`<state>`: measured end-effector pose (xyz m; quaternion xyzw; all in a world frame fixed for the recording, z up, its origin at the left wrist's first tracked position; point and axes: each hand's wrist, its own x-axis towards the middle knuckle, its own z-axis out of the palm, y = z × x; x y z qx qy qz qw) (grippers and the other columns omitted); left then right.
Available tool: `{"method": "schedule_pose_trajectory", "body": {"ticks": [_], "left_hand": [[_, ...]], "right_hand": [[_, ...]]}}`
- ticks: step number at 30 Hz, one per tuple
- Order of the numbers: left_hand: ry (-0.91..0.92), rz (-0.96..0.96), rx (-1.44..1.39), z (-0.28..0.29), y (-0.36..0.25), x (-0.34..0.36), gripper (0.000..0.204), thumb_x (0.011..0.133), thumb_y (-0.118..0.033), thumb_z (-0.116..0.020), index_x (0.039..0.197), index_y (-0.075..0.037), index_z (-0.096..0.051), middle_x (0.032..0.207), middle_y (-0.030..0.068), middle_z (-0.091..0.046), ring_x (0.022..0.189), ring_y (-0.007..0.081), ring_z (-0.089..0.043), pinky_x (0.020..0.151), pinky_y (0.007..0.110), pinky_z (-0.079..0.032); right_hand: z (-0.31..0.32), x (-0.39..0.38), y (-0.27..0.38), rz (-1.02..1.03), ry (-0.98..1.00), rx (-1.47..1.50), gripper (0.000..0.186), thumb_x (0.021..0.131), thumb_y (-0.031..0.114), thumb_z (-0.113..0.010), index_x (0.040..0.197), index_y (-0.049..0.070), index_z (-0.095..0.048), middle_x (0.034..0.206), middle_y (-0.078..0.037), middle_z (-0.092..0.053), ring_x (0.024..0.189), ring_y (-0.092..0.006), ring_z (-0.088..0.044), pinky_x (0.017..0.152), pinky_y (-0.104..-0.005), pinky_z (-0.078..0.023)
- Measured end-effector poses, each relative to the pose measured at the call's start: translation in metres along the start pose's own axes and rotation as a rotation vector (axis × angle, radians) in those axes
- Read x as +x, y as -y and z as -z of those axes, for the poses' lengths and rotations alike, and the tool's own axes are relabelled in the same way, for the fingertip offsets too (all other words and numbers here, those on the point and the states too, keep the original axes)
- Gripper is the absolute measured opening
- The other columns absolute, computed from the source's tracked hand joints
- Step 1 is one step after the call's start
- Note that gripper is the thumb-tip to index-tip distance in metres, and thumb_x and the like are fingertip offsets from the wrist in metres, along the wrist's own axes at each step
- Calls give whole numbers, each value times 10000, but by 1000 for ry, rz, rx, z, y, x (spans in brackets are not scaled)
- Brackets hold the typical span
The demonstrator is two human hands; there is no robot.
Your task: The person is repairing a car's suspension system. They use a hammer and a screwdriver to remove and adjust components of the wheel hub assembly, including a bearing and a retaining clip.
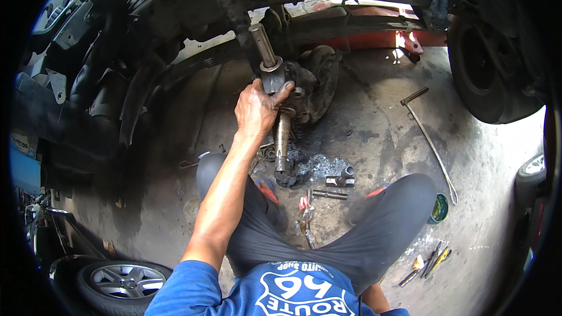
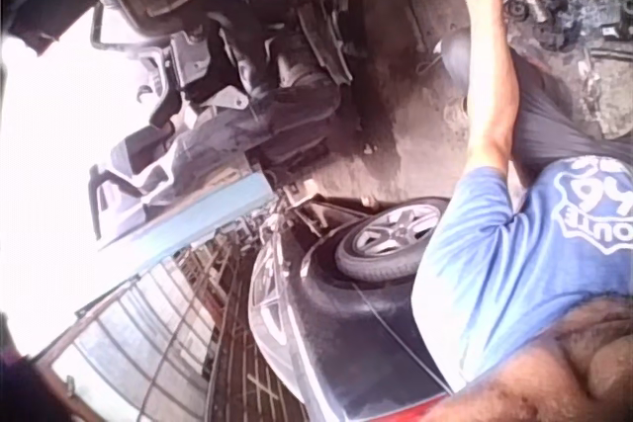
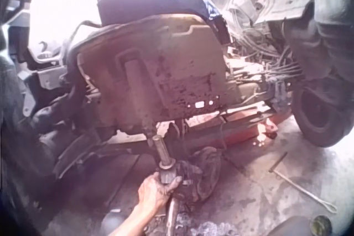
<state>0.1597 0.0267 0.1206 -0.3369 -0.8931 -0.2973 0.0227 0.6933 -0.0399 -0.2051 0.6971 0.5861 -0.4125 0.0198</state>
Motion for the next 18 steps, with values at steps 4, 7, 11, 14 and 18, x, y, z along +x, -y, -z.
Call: {"method": "schedule_pose_trajectory", "body": {"ticks": [4, 7, 11, 14, 18], "left_hand": [[11, -5, 28, -8, 4, 0, 877, 816, -748, -691, 1119, 75, -692, 955, 280, -731, 982, 449, -708, 873, 504, -547], [-89, -112, -235, -12, 30, -2, 703, 855, -644, -743, 1028, 36, -698, 908, 258, -722, 888, 404, -723, 796, 479, -559], [-109, 316, -541, 4, 68, -27, 653, 967, -588, -651, 1114, 48, -674, 924, 187, -733, 879, 263, -720, 768, 378, -562], [273, 452, -888, 9, 68, -72, 660, 954, -582, -675, 1243, 6, -599, 1039, 117, -694, 948, 212, -706, 740, 340, -571], [713, 470, -1114, -1, 49, -108, 662, 980, -535, -663, 1327, 12, -528, 1138, 109, -699, 1015, 196, -708, 768, 339, -579]], "right_hand": [[4, 1, 0, -8, 4, -27, 352, 924, 273, -653, 1093, -32, -703, 1037, -283, -728, 1012, -461, -703, 842, -514, -562], [7, 0, 2, 2, 13, -50, 352, 924, 274, -652, 1095, -28, -704, 1037, -281, -729, 1012, -460, -703, 842, -514, -562], [11, -3, 7, 4, 24, -66, 350, 924, 277, -652, 1096, -23, -706, 1036, -279, -730, 1012, -458, -704, 842, -513, -562], [12, -4, 12, 7, 29, -70, 350, 924, 278, -651, 1098, -20, -708, 1035, -277, -731, 1012, -457, -705, 841, -513, -563], [14, -2, 19, 8, 33, -78, 349, 924, 281, -651, 1100, -14, -710, 1034, -274, -733, 1012, -455, -706, 841, -512, -563]]}}
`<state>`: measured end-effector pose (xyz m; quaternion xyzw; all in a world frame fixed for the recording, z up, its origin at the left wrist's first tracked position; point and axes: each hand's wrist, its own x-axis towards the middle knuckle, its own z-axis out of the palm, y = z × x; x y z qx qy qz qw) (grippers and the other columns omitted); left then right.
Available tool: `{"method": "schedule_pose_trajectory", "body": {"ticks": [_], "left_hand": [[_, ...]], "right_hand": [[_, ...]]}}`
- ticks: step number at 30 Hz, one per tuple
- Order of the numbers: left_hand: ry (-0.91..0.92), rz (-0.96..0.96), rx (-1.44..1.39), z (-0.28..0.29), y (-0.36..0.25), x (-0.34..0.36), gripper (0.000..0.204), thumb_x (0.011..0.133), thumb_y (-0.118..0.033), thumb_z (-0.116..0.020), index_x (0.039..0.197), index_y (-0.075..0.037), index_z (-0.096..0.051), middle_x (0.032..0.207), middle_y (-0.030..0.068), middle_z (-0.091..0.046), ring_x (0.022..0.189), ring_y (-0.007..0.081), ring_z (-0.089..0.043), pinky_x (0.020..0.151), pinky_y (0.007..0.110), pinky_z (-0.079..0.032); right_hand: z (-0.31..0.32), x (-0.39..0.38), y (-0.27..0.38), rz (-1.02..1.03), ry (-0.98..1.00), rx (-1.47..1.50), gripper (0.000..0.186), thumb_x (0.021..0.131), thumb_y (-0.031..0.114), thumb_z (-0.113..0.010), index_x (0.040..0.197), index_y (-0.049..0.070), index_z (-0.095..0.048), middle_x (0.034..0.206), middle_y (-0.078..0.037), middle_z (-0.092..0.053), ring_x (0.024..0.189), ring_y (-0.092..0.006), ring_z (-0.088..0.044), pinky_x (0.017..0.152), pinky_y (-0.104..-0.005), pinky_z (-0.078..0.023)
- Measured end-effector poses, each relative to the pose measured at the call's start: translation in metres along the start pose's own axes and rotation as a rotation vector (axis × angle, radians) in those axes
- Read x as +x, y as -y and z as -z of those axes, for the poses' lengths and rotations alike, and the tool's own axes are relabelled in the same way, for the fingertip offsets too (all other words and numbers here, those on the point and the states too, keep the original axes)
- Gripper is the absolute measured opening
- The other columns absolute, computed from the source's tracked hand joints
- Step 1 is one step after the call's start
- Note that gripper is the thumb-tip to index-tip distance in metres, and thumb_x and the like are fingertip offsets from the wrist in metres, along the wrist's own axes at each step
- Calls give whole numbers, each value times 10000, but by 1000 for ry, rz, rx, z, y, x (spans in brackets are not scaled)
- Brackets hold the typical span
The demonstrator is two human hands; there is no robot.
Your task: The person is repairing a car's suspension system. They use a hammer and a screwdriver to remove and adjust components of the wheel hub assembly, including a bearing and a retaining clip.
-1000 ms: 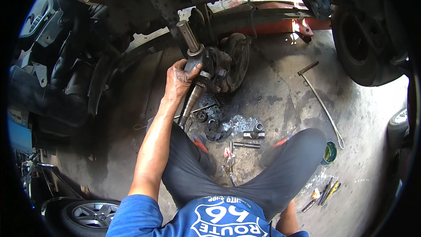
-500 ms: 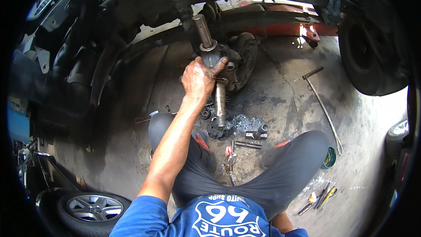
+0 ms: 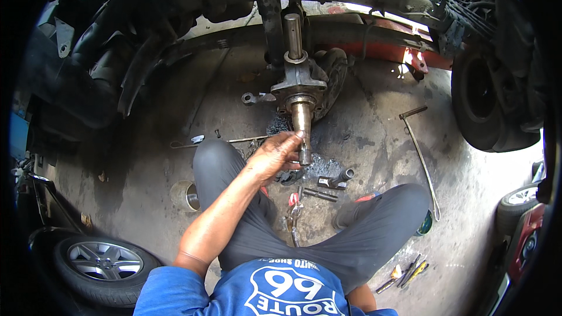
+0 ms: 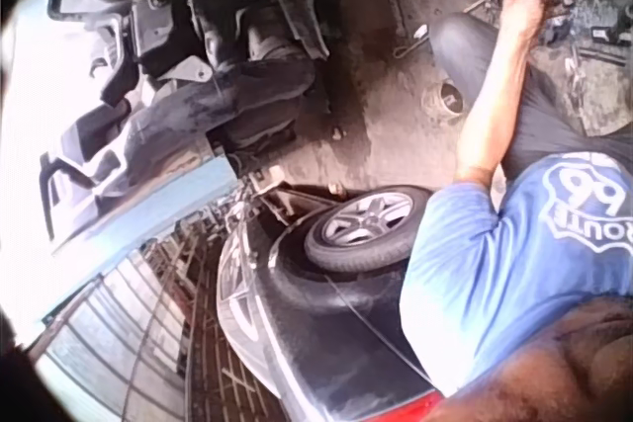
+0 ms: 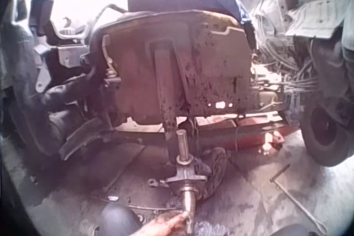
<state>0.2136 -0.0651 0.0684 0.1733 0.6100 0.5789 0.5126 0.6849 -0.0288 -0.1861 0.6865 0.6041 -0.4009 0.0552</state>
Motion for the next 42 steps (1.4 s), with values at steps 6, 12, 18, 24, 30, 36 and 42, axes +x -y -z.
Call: {"method": "schedule_pose_trajectory", "body": {"ticks": [6, 12, 18, 24, 30, 36, 42], "left_hand": [[-1, -185, 723, 11, -24, 6, 524, 1011, -492, -638, 1076, 21, -729, 931, 115, -755, 855, 194, -723, 744, 364, -573], [-360, -886, 660, 54, -130, 50, 442, 946, -254, -717, 1318, -27, -646, 1210, 218, -718, 1116, 291, -701, 946, 398, -544], [-195, -882, 679, 54, -182, 93, 530, 965, -406, -687, 1318, -12, -661, 1256, 207, -706, 1181, 285, -671, 1015, 389, -507], [15, -761, 434, 52, -196, 101, 572, 947, -478, -717, 1324, -51, -672, 1211, 131, -719, 1154, 234, -661, 994, 370, -536], [82, -604, 594, 69, -182, 104, 737, 868, -481, -803, 1395, -6, -601, 1236, 131, -701, 1139, 207, -649, 1009, 348, -500], [163, -636, 558, 75, -172, 124, 744, 824, -424, -846, 1397, -15, -608, 1238, 130, -711, 1134, 215, -645, 1036, 347, -476], [173, -653, 370, 78, -151, 146, 730, 798, -415, -867, 1381, -39, -640, 1240, 128, -721, 1146, 205, -637, 1038, 338, -464]], "right_hand": [[5, 4, 8, 6, 1, -24, 347, 924, 284, -650, 1103, -7, -712, 1033, -271, -734, 1012, -452, -707, 841, -512, -564], [8, 0, 14, 10, 9, -53, 346, 924, 287, -649, 1105, 1, -715, 1031, -267, -736, 1012, -449, -708, 840, -511, -564], [10, -6, 14, 3, 8, -73, 345, 924, 291, -648, 1108, 8, -718, 1030, -263, -738, 1012, -446, -710, 840, -510, -565], [11, -12, 10, -12, 10, -94, 344, 924, 294, -647, 1111, 16, -721, 1029, -259, -740, 1012, -444, -711, 839, -509, -565], [13, -16, 10, -24, 17, -118, 343, 924, 298, -646, 1114, 24, -724, 1027, -255, -742, 1012, -441, -712, 839, -508, -566], [16, -18, 12, -31, 24, -144, 342, 924, 301, -645, 1117, 31, -727, 1026, -251, -743, 1012, -438, -714, 838, -507, -566], [23, -21, 15, -32, 26, -183, 341, 924, 304, -644, 1120, 39, -730, 1025, -247, -745, 1012, -435, -715, 838, -506, -567]]}}
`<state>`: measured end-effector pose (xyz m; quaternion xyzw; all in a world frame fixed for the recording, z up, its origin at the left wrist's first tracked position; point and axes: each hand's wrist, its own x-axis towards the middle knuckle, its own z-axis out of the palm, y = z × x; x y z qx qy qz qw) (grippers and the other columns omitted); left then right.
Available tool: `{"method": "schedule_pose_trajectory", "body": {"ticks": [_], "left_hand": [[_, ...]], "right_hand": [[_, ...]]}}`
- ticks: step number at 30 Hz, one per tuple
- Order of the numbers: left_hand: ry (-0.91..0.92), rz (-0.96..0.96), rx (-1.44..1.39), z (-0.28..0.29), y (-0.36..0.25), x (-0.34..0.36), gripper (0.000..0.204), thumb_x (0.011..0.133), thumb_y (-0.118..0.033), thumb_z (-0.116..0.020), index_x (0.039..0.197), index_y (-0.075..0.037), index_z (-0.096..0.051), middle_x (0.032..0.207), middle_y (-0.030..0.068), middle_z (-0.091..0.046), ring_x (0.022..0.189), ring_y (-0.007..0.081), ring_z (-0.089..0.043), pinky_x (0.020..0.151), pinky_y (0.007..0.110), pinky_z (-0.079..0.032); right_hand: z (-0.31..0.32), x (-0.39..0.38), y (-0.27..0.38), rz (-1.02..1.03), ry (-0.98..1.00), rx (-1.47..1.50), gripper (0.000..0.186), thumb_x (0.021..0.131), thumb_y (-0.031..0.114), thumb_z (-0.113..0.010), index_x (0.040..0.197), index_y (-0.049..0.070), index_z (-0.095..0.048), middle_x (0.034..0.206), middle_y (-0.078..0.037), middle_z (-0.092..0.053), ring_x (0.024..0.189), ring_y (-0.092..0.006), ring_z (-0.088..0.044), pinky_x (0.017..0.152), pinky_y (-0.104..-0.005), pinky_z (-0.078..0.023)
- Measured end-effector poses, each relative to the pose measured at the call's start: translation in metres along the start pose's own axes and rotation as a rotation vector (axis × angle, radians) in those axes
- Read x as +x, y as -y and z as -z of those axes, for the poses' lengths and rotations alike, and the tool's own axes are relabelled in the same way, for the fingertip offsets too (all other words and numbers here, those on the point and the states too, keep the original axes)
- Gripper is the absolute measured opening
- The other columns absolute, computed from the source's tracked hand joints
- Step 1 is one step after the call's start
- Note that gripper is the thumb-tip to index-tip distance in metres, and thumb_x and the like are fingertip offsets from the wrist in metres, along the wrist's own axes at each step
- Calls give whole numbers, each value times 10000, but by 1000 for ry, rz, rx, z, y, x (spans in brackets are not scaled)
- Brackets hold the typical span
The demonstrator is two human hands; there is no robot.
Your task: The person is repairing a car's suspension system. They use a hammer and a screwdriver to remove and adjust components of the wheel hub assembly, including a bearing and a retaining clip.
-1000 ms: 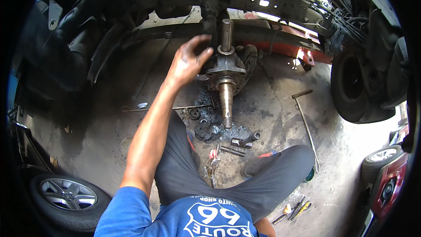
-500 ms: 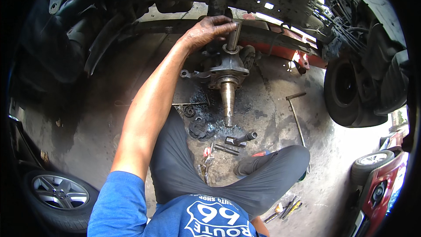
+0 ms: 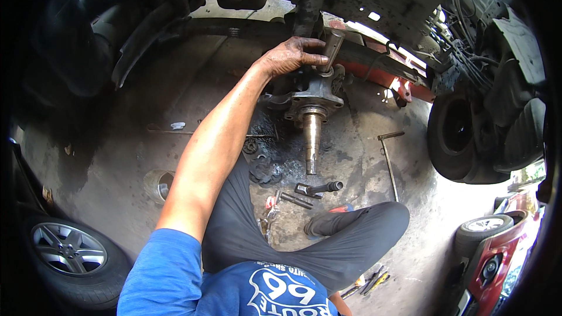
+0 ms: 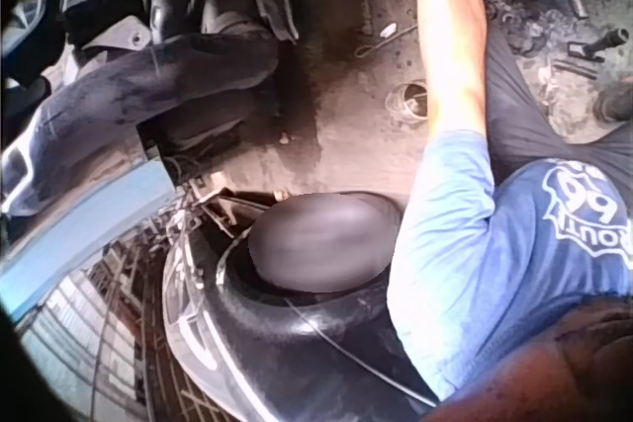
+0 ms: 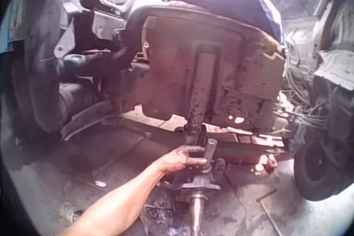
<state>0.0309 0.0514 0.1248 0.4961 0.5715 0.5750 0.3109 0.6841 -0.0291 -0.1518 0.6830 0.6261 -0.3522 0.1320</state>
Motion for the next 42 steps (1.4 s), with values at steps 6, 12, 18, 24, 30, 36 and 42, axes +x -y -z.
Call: {"method": "schedule_pose_trajectory", "body": {"ticks": [6, 12, 18, 24, 30, 36, 42], "left_hand": [[14, -37, -72, -4, -8, -13, 603, 862, -372, -824, 1319, -10, -670, 1163, 121, -742, 1098, 176, -651, 1004, 347, -486], [-188, -69, 277, -15, -17, -20, 549, 859, -366, -829, 1226, 20, -699, 1032, 129, -751, 920, 157, -668, 884, 343, -532], [-329, -106, 406, -21, -8, -25, 591, 831, -250, -876, 1287, 42, -640, 1141, 172, -689, 1003, 225, -688, 933, 368, -539], [-147, 237, -93, -30, -56, -18, 455, 869, -1, -793, 1283, 25, -606, 1245, 132, -686, 1173, 208, -654, 1046, 376, -529], [-182, 431, -109, -34, -77, -6, 385, 853, 15, -801, 1200, -7, -636, 1165, 46, -687, 1059, 109, -637, 956, 279, -522], [-248, 463, 162, -41, -92, -7, 379, 816, 46, -796, 1153, -16, -634, 1078, 23, -686, 986, 92, -633, 895, 261, -519], [-360, 741, 69, -40, -116, -2, 299, 856, 54, -754, 1078, -31, -574, 1066, 50, -691, 1020, 126, -667, 860, 293, -564]], "right_hand": [[6, -13, -2, 1, 7, -30, 340, 924, 308, -643, 1123, 46, -733, 1023, -243, -747, 1012, -432, -716, 838, -506, -567], [2, -19, -8, -40, 33, -2, 340, 923, 311, -642, 1125, 54, -735, 1022, -240, -749, 1012, -430, -718, 837, -505, -568], [-1, -12, 3, -134, 136, 59, 340, 923, 314, -641, 1128, 62, -738, 1021, -236, -751, 1012, -427, -719, 837, -504, -568], [48, -48, 8, -214, 235, 23, 339, 923, 318, -640, 1131, 69, -741, 1019, -232, -752, 1012, -424, -720, 836, -503, -569], [158, -62, 1, -235, 282, -107, 339, 923, 321, -639, 1134, 77, -744, 1018, -228, -754, 1012, -421, -722, 836, -502, -569], [267, -70, 31, -252, 217, -271, 379, 920, 341, -636, 1187, 89, -730, 1052, -231, -749, 1026, -414, -721, 878, -483, -568], [320, -99, 103, -209, 83, -192, 387, 968, 321, -625, 1239, 49, -670, 1110, -259, -722, 1114, -419, -678, 937, -465, -533]]}}
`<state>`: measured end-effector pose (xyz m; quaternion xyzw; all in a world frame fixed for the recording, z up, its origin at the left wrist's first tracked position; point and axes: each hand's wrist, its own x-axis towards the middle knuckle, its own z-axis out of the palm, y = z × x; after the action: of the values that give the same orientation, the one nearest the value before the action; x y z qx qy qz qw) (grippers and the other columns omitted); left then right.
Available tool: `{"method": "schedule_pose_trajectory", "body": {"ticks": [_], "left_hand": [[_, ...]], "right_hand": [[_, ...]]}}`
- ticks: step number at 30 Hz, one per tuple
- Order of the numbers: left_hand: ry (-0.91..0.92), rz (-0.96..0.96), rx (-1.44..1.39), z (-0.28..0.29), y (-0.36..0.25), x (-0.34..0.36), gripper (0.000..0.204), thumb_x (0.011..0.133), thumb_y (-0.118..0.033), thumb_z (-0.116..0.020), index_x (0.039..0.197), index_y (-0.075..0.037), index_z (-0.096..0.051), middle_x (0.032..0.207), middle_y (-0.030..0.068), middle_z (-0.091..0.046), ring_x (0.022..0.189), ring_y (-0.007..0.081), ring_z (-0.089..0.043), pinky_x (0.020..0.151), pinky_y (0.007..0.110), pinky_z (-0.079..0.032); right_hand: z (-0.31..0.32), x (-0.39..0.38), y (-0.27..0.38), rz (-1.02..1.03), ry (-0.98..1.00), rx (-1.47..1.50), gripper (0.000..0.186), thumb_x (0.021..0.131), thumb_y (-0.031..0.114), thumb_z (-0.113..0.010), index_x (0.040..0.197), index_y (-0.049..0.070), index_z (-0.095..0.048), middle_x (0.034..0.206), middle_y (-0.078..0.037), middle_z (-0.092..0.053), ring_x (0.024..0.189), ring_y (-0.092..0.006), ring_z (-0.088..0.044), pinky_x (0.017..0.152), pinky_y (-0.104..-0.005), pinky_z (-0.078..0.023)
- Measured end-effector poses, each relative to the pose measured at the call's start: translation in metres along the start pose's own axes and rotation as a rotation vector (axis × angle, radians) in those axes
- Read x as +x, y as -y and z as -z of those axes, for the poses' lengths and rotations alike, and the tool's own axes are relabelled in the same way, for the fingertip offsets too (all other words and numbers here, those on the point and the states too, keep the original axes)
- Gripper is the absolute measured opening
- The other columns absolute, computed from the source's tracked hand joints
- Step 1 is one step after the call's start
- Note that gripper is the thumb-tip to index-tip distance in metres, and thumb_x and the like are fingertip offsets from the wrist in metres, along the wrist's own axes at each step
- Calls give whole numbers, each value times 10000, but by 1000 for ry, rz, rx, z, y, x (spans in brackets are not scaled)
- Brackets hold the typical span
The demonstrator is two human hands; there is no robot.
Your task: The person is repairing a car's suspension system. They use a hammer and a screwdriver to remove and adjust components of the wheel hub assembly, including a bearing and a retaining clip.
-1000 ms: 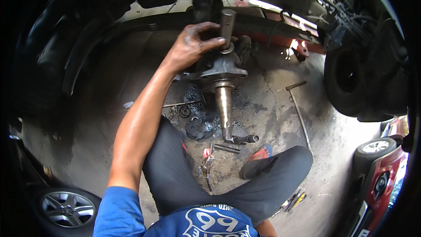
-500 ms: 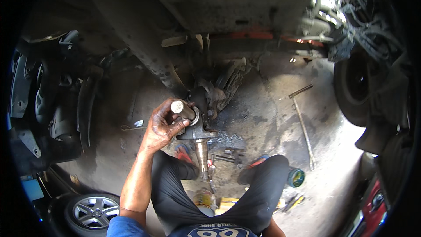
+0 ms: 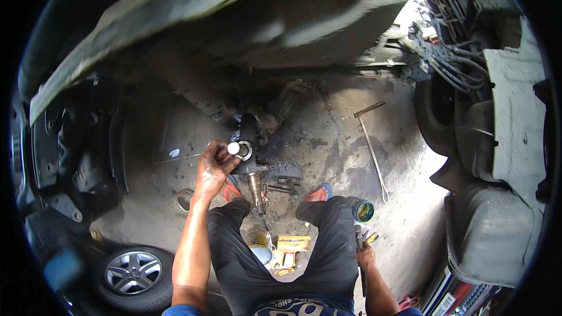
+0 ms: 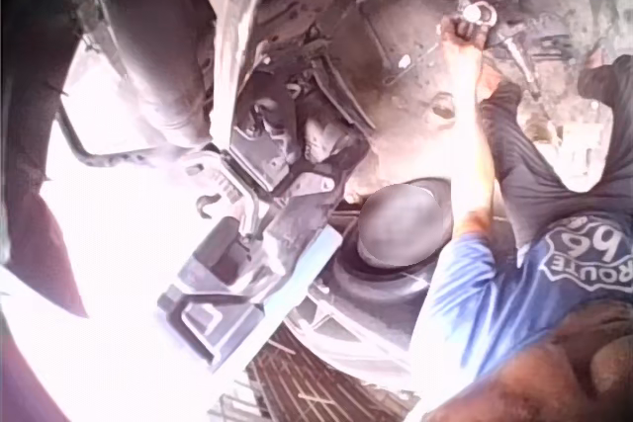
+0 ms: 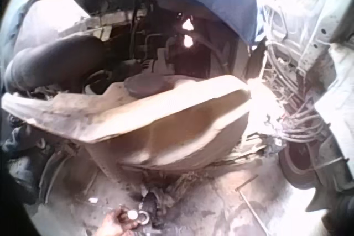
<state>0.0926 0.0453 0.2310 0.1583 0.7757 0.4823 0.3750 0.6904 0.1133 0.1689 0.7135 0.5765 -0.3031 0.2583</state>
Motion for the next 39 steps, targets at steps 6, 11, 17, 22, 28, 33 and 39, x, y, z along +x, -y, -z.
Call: {"method": "schedule_pose_trajectory", "body": {"ticks": [6, 11, 17, 22, 28, 33, 39], "left_hand": [[69, -96, -118, 14, -30, -12, 494, 853, 89, -749, 1298, -24, -564, 1183, 100, -682, 1109, 171, -672, 978, 313, -549], [163, -66, 98, 19, -57, -6, 557, 846, 23, -788, 1361, -14, -582, 1186, 81, -688, 1130, 183, -670, 988, 333, -532], [232, 50, 141, 31, -60, -4, 406, 908, -36, -743, 1298, -17, -636, 1155, 30, -676, 1081, 132, -627, 961, 308, -503], [327, 144, 283, 31, -59, 8, 487, 888, 72, -684, 1353, -53, -606, 1219, 62, -692, 1122, 140, -637, 1022, 311, -486], [332, 58, 385, 14, -52, 23, 603, 817, 58, -787, 1369, -40, -568, 1281, 81, -660, 1206, 183, -610, 1043, 350, -505], [265, -13, 434, 9, -49, 17, 624, 770, 35, -841, 1336, -32, -587, 1282, 94, -660, 1206, 199, -621, 1035, 358, -516], [117, 102, 221, 7, -47, -7, 757, 792, 69, -799, 1466, -78, -488, 1274, 61, -613, 1191, 177, -593, 1041, 326, -504]], "right_hand": [[6, -38, 21, 99, -35, 83, 426, 970, 276, -639, 1332, 53, -610, 1131, -272, -707, 1129, -451, -652, 931, -480, -531], [2, -75, 3, -25, 108, 29, 456, 963, 296, -655, 1353, 68, -592, 1125, -278, -705, 1099, -457, -661, 896, -509, -538], [-28, -114, -17, -144, 100, 424, 475, 964, 310, -679, 1344, 30, -622, 1160, -289, -700, 1141, -426, -665, 893, -468, -533], [-28, -137, -20, -258, 255, 337, 518, 989, 272, -658, 1395, -40, -577, 1232, -250, -703, 1190, -356, -665, 956, -407, -509], [-24, -148, -11, -320, 248, 398, 479, 993, 252, -639, 1372, -38, -598, 1231, -246, -705, 1166, -363, -682, 960, -397, -525], [-15, -129, -3, -224, 139, 302, 360, 975, 258, -660, 1233, 6, -664, 1055, -275, -723, 1000, -421, -708, 837, -466, -532], [27, -93, 57, 117, -38, 359, 365, 1048, 219, -568, 1361, 30, -565, 803, -140, -681, 696, -290, -665, 627, -411, -519]]}}
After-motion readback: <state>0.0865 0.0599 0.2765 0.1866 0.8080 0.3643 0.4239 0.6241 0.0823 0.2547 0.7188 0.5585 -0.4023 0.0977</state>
